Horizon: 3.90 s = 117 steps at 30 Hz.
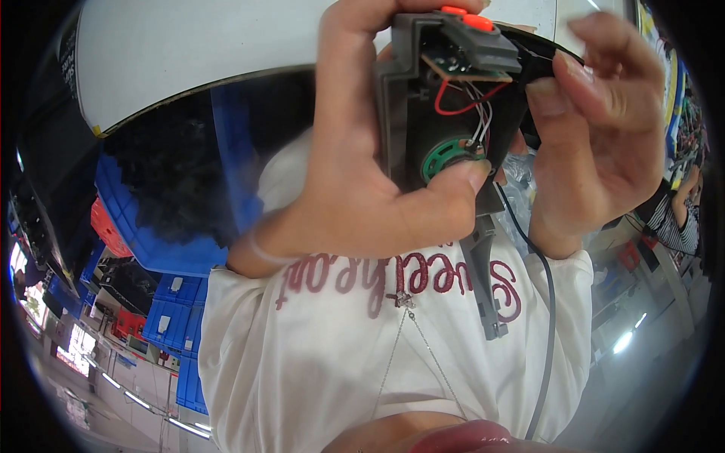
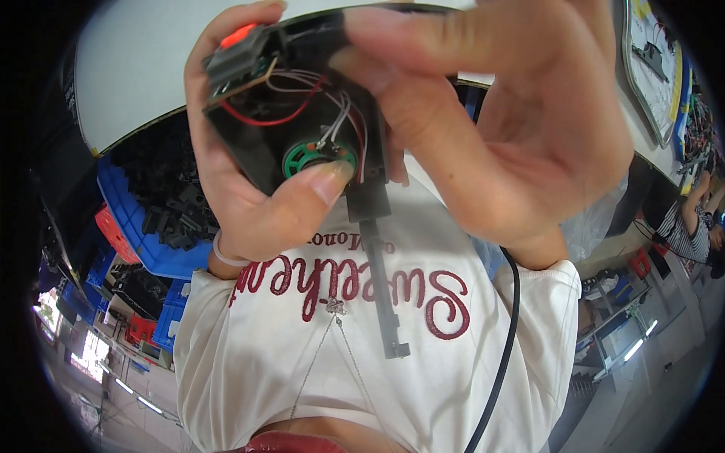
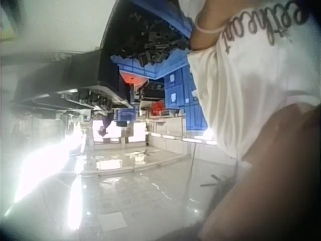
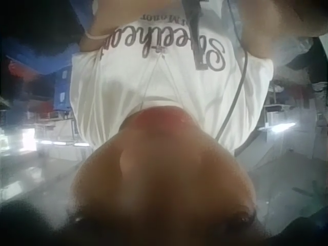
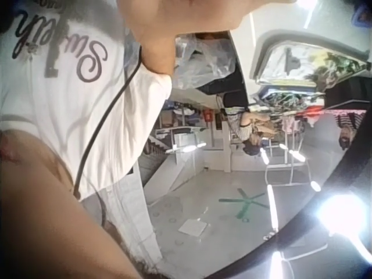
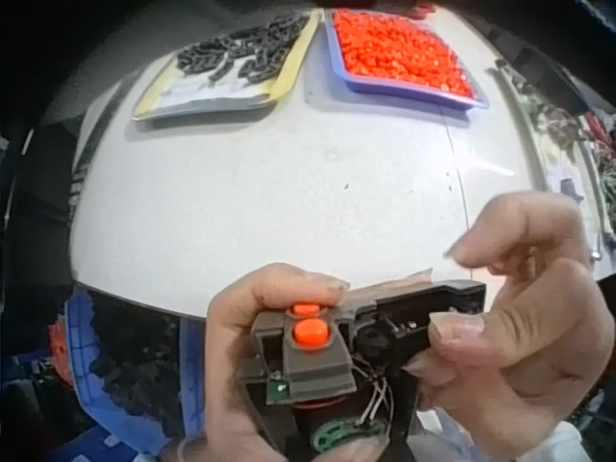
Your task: The person assembles a handheld electronic device by inserting buttons into a plastic casing, placing a wired speaker and circuit board inside, and closing the casing with its cover.
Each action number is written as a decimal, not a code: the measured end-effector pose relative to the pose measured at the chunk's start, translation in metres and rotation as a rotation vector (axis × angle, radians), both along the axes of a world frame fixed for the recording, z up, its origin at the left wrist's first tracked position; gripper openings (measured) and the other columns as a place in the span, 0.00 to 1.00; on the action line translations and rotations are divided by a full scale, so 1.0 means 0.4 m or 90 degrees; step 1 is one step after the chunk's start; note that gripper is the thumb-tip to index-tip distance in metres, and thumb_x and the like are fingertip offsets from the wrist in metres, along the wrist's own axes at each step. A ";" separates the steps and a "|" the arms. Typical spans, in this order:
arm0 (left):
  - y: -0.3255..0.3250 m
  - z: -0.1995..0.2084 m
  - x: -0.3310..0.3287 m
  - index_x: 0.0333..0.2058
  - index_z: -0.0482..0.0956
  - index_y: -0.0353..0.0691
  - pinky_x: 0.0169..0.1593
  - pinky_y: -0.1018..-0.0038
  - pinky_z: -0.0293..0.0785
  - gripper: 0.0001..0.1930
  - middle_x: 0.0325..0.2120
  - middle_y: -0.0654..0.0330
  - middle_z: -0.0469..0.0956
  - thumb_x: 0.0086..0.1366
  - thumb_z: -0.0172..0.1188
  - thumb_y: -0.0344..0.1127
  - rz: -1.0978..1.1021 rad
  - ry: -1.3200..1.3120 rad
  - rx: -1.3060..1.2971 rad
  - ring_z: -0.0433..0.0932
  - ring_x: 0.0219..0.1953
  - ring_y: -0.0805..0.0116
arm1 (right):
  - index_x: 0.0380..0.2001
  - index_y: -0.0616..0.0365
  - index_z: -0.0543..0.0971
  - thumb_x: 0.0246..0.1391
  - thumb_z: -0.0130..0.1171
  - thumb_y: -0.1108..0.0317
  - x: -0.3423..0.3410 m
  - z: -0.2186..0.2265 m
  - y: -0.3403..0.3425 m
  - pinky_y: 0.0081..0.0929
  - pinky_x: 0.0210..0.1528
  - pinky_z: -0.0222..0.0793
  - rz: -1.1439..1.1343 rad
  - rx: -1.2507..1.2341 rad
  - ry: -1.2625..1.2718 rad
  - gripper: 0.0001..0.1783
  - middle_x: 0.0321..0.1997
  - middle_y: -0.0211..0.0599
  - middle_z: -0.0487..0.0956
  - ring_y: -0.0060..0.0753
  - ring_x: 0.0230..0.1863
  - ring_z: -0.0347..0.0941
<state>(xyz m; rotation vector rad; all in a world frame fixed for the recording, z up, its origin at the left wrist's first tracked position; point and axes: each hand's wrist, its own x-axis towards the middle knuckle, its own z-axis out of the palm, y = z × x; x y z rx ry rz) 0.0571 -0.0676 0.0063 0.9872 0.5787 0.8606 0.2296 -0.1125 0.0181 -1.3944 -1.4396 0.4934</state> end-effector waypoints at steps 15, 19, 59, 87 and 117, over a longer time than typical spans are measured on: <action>0.003 -0.016 -0.013 0.67 0.50 0.34 0.48 0.67 0.79 0.45 0.46 0.44 0.76 0.51 0.62 0.23 -0.008 0.012 -0.016 0.81 0.44 0.57 | 0.49 0.69 0.72 0.46 0.67 0.74 -0.038 0.129 0.107 0.39 0.60 0.71 0.091 -0.278 0.005 0.25 0.48 0.49 0.79 0.38 0.53 0.77; 0.007 -0.039 -0.020 0.68 0.49 0.33 0.51 0.68 0.78 0.46 0.48 0.45 0.75 0.51 0.63 0.22 -0.017 0.060 0.048 0.80 0.47 0.58 | 0.50 0.69 0.72 0.46 0.68 0.74 -0.038 0.125 0.112 0.40 0.61 0.70 0.146 -0.240 -0.046 0.26 0.49 0.50 0.79 0.39 0.54 0.76; -0.001 -0.039 -0.013 0.67 0.57 0.34 0.59 0.69 0.74 0.43 0.54 0.50 0.74 0.52 0.66 0.28 0.033 -0.014 -0.150 0.78 0.53 0.61 | 0.37 0.58 0.88 0.57 0.54 0.73 0.010 0.133 -0.008 0.39 0.63 0.65 0.212 -0.055 -0.612 0.13 0.59 0.51 0.76 0.48 0.60 0.72; 0.020 -0.055 0.017 0.70 0.53 0.38 0.45 0.59 0.83 0.43 0.52 0.39 0.74 0.55 0.59 0.26 -0.104 -0.138 -0.163 0.81 0.49 0.48 | 0.36 0.59 0.84 0.59 0.53 0.62 0.094 0.007 -0.102 0.36 0.52 0.70 -0.032 0.103 -0.190 0.15 0.48 0.48 0.75 0.44 0.51 0.72; 0.041 -0.014 0.018 0.67 0.58 0.41 0.38 0.53 0.84 0.38 0.52 0.41 0.74 0.55 0.55 0.24 -0.062 -0.093 -0.281 0.80 0.47 0.46 | 0.57 0.44 0.78 0.59 0.56 0.46 0.609 -0.946 -0.473 0.47 0.52 0.78 -0.172 -0.778 -0.618 0.26 0.51 0.45 0.83 0.53 0.52 0.80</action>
